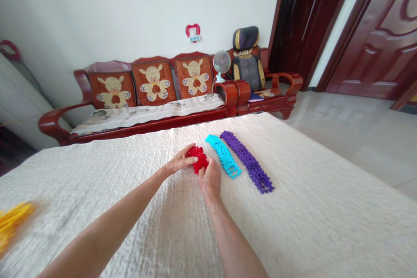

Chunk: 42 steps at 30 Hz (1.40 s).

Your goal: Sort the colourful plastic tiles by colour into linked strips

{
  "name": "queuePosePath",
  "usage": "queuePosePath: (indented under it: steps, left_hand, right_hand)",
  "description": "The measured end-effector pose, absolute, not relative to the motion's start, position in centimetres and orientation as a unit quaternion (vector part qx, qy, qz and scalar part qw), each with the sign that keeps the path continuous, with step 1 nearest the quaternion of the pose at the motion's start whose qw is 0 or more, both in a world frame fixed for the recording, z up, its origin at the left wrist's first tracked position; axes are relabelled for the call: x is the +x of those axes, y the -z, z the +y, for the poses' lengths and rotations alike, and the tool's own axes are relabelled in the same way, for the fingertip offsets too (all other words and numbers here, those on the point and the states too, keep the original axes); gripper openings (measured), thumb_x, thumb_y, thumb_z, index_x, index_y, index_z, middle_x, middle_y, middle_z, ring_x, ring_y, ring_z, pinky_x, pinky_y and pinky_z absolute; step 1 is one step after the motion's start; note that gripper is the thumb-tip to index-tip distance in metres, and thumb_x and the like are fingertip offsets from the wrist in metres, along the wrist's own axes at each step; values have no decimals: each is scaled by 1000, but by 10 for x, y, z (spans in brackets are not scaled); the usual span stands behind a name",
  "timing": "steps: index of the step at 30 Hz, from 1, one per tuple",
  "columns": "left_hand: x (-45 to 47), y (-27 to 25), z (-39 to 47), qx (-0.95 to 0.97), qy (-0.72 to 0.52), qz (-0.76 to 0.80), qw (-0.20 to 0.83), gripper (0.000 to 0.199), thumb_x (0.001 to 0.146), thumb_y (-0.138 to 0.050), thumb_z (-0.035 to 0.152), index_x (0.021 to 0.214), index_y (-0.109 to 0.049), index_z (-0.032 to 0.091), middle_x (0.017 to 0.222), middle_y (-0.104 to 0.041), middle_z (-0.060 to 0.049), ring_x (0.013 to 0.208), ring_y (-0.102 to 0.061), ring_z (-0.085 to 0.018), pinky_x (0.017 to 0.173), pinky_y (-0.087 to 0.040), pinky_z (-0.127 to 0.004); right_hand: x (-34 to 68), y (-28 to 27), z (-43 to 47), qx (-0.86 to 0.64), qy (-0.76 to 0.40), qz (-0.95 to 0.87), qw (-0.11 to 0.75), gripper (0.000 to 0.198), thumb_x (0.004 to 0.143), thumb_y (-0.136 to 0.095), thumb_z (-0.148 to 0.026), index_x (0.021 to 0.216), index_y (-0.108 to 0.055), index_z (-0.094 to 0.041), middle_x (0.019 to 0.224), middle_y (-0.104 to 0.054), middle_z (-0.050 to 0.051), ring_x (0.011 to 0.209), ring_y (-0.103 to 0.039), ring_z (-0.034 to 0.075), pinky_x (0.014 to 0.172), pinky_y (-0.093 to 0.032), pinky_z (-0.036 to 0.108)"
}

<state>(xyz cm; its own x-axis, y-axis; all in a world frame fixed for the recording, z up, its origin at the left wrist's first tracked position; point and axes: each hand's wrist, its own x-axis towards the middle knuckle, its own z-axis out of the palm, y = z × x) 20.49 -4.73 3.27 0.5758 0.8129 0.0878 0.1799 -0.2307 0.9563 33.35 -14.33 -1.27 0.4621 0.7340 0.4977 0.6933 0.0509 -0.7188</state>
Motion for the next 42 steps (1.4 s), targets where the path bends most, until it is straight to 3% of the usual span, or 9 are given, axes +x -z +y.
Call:
queuePosePath:
  steps: [4, 12, 16, 24, 29, 33, 37, 42]
  left_hand:
    - [198, -29, -53, 743, -290, 342, 497, 114, 57, -85, 42, 150, -26, 14, 136, -54, -19, 120, -55, -32, 105, -42, -47]
    - [182, -32, -53, 747, -269, 376, 478, 98, 64, -78, 27, 149, -30, 12, 119, -64, -16, 100, -64, -27, 94, -49, -44]
    - [169, -35, -62, 695, -317, 391, 513, 96, 63, -78, 23, 147, -32, 11, 121, -64, -16, 104, -63, -27, 96, -48, -44]
    - [111, -31, -75, 551, -445, 405, 579, 91, 61, -82, 25, 142, -41, 16, 125, -63, -15, 111, -61, -27, 101, -44, -45]
    - [-26, -51, -77, 518, -513, 519, 446, 85, 62, -79, 21, 139, -42, 17, 120, -64, -14, 108, -62, -26, 98, -45, -45]
    - [-156, -83, -94, 509, -455, 698, 216, 79, 58, -78, 16, 131, -49, 18, 110, -65, -12, 109, -59, -29, 99, -43, -44]
    - [-248, -99, -111, 444, -338, 830, 1, 75, 62, -74, 23, 132, -46, 23, 120, -61, -11, 120, -52, -30, 98, -42, -40]
    - [-299, -101, -121, 363, -282, 888, 0, 71, 66, -68, 32, 131, -42, 18, 126, -57, -16, 121, -51, -34, 90, -45, -42]
  right_hand:
    - [333, 10, -144, -692, -33, -529, 491, 30, 79, -47, -20, 106, -58, -12, 99, -67, 14, 91, -61, 25, 84, -48, 38]
    - [332, 12, -142, -621, -65, -604, 496, 36, 83, -41, -21, 113, -60, -13, 108, -69, 14, 99, -64, 24, 88, -50, 38]
    - [330, 4, -144, -560, -86, -647, 509, 38, 84, -46, -30, 116, -59, -14, 110, -68, 14, 102, -63, 23, 89, -51, 38]
    - [337, -4, -150, -574, -187, -615, 507, 52, 78, -53, -52, 120, -57, -22, 114, -66, 13, 94, -65, 27, 73, -53, 40]
    - [345, 3, -138, -594, -205, -619, 472, 35, 73, -56, -53, 98, -65, -32, 103, -71, 14, 90, -67, 32, 73, -51, 47]
    - [345, 2, -138, -630, -183, -612, 442, 33, 71, -54, -60, 88, -67, -35, 90, -72, 11, 74, -67, 35, 66, -50, 53]
    - [345, -2, -139, -643, -160, -614, 429, 31, 70, -54, -60, 81, -67, -35, 81, -72, 9, 64, -66, 35, 61, -50, 52]
    - [345, -3, -139, -649, -148, -621, 414, 27, 68, -53, -56, 79, -66, -34, 83, -73, 6, 74, -69, 34, 68, -52, 50]
